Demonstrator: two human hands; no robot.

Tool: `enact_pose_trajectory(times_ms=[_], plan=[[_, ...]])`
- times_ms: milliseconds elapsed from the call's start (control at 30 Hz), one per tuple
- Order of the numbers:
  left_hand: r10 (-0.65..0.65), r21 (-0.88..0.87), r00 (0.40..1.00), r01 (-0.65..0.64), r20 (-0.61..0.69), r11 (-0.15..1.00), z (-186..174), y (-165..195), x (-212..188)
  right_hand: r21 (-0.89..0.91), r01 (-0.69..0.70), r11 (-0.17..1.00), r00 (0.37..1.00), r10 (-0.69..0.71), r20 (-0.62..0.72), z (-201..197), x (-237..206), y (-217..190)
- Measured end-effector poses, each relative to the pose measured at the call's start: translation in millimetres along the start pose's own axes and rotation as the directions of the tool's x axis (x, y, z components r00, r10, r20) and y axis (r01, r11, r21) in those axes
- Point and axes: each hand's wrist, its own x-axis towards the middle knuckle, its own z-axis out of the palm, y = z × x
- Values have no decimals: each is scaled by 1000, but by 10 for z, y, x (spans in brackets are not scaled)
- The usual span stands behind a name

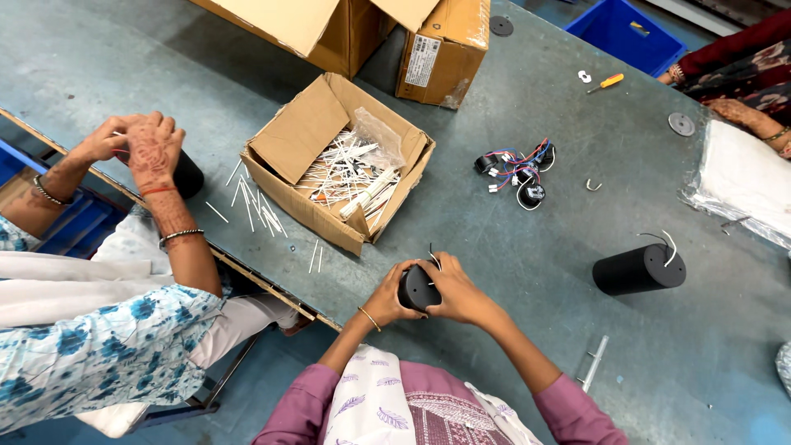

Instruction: The person assembles small electric motor units at a factory workbench, picking motors with wires, fitting them into black cylindrical housings, taping and arranging wires, and placing finished units into a blue crate.

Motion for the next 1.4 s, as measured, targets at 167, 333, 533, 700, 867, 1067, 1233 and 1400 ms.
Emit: enact_pose_trajectory(times_ms=[167,333,533,700,867,1067,1233,1400], plan=[[-14,5,1000,14,0,1000,-11,3,-9,-39,-167,985,985,165,-54,7,-3,-145],[-33,-15,999,33,-5,999,-12,49,-4,-150,-370,917,924,345,-167,191,8,-261],[-26,-10,1000,26,1,1000,-11,69,-13,-67,-202,977,975,194,-108,159,-52,-95],[-29,-5,1000,29,2,1000,2,40,-15,3,14,1000,1000,-14,-12,16,-66,8],[-10,13,1000,10,-9,1000,2,25,-13,4,-37,999,999,37,-40,-3,-43,-36],[-20,-3,1000,20,-14,1000,2,22,-4,-3,-233,972,949,227,-217,155,-53,-152],[-40,-8,999,40,-1,999,-1,29,8,-64,-417,907,881,386,-274,341,-23,-253],[-63,6,998,63,13,998,-19,73,10,48,-249,967,897,250,-365,503,-109,208]])
